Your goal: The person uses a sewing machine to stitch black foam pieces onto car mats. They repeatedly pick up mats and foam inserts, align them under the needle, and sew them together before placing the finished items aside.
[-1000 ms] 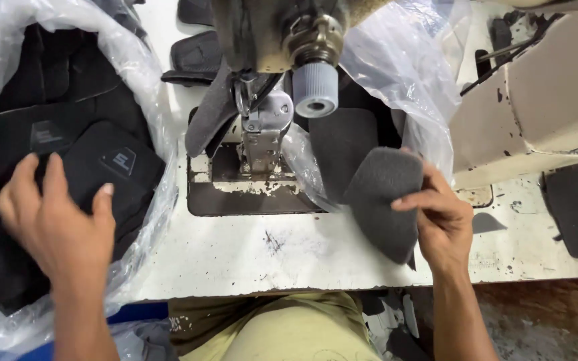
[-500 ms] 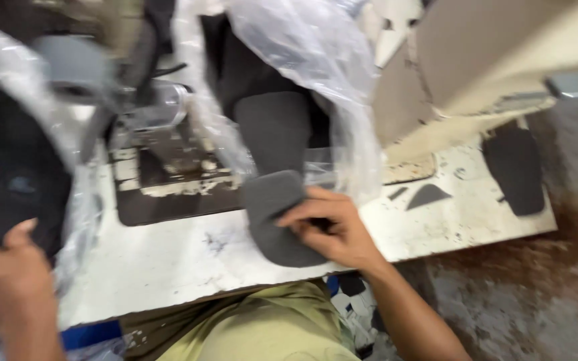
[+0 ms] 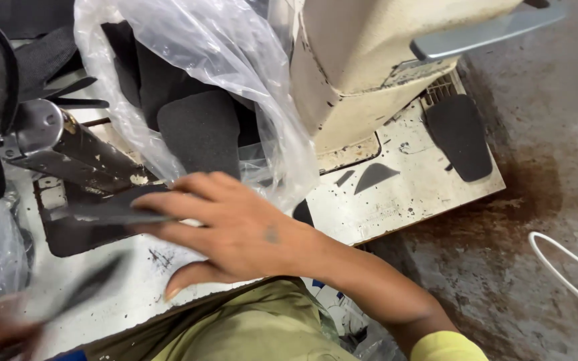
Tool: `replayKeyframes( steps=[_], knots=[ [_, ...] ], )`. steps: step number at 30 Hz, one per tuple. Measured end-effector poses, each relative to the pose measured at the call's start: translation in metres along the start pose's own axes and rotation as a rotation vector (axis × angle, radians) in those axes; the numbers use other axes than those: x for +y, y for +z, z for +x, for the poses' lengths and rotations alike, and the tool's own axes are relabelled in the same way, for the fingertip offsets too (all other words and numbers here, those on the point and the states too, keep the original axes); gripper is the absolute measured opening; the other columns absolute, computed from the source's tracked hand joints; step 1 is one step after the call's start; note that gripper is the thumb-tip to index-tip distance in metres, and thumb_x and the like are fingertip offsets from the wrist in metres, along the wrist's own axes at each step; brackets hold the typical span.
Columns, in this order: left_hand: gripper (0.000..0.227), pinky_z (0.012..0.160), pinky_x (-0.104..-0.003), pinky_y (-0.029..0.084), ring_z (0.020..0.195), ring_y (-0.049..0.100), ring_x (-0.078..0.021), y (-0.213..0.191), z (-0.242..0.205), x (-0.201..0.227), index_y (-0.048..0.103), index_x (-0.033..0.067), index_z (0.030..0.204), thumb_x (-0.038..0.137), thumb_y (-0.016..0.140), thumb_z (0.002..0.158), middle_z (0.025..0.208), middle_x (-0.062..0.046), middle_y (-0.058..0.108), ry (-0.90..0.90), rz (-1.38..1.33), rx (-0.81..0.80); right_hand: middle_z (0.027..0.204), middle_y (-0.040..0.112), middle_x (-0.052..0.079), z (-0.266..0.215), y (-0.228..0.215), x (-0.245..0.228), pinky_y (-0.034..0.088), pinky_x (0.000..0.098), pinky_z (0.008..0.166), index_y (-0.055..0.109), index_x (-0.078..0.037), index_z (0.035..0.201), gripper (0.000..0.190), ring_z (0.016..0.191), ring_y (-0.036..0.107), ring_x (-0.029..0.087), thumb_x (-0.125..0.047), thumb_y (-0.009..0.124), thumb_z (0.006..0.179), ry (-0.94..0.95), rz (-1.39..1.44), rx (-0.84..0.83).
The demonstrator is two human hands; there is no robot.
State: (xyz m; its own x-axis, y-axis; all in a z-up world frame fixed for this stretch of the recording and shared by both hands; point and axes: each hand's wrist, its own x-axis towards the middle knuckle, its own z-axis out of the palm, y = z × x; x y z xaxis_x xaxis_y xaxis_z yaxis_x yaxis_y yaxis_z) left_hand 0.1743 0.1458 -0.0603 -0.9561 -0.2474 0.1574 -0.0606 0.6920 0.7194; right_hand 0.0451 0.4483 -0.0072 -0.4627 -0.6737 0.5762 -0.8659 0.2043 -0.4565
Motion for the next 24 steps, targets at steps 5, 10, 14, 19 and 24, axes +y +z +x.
replayKeyframes(
  steps=[5,10,14,19,24],
  knots=[
    [0.061,0.086,-0.029,0.057,0.094,0.071,-0.0162,0.045,0.005,0.079,0.064,0.0072,0.136,0.010,0.086,0.079,0.101,-0.006,0.078,0.023,-0.067,-0.084,0.101,0.068,0.003,-0.027,0.044,0.034,0.053,0.0353,0.079,0.076,-0.010,0.097,0.021,0.099,0.066,0.023,-0.030,0.076,0.091,-0.099,-0.003,-0.187],
    [0.046,0.076,-0.024,0.048,0.097,0.060,-0.0142,0.095,-0.003,0.051,0.071,-0.0040,0.121,0.001,0.084,0.078,0.111,-0.013,0.063,0.265,-0.379,-0.100,0.083,0.068,0.008,-0.057,0.042,0.051,0.047,0.0311,0.059,0.080,0.001,0.090,0.024,0.072,0.061,0.013,-0.023,0.077,0.095,0.714,0.647,0.159],
    [0.037,0.056,-0.023,0.034,0.067,0.045,-0.0095,0.125,-0.014,0.037,0.076,-0.0028,0.121,0.000,0.083,0.085,0.082,-0.008,0.054,-0.044,-0.464,-0.102,0.083,0.069,0.007,-0.070,0.048,0.051,0.048,0.0292,0.061,0.079,0.002,0.090,0.026,0.073,0.060,0.011,-0.023,0.079,0.094,0.793,0.626,0.137],
    [0.037,0.059,-0.021,0.045,0.070,0.056,-0.0066,0.132,-0.014,0.023,0.072,0.0001,0.119,-0.006,0.077,0.082,0.088,-0.005,0.066,-0.355,-0.593,-0.161,0.086,0.073,0.006,-0.074,-0.004,0.032,0.052,0.0291,0.068,0.081,-0.003,0.102,0.023,0.074,0.066,0.016,-0.019,0.086,0.086,0.641,0.176,0.143],
    [0.049,0.068,-0.026,0.060,0.080,0.070,-0.0096,0.151,-0.015,-0.004,0.068,-0.0002,0.127,-0.012,0.070,0.080,0.099,-0.008,0.071,-0.433,-0.795,-0.218,0.115,0.067,0.004,-0.066,0.031,0.033,0.060,0.0319,0.094,0.072,-0.008,0.118,0.048,0.108,0.069,0.018,-0.012,0.091,0.073,0.488,0.536,0.122]
  ],
)
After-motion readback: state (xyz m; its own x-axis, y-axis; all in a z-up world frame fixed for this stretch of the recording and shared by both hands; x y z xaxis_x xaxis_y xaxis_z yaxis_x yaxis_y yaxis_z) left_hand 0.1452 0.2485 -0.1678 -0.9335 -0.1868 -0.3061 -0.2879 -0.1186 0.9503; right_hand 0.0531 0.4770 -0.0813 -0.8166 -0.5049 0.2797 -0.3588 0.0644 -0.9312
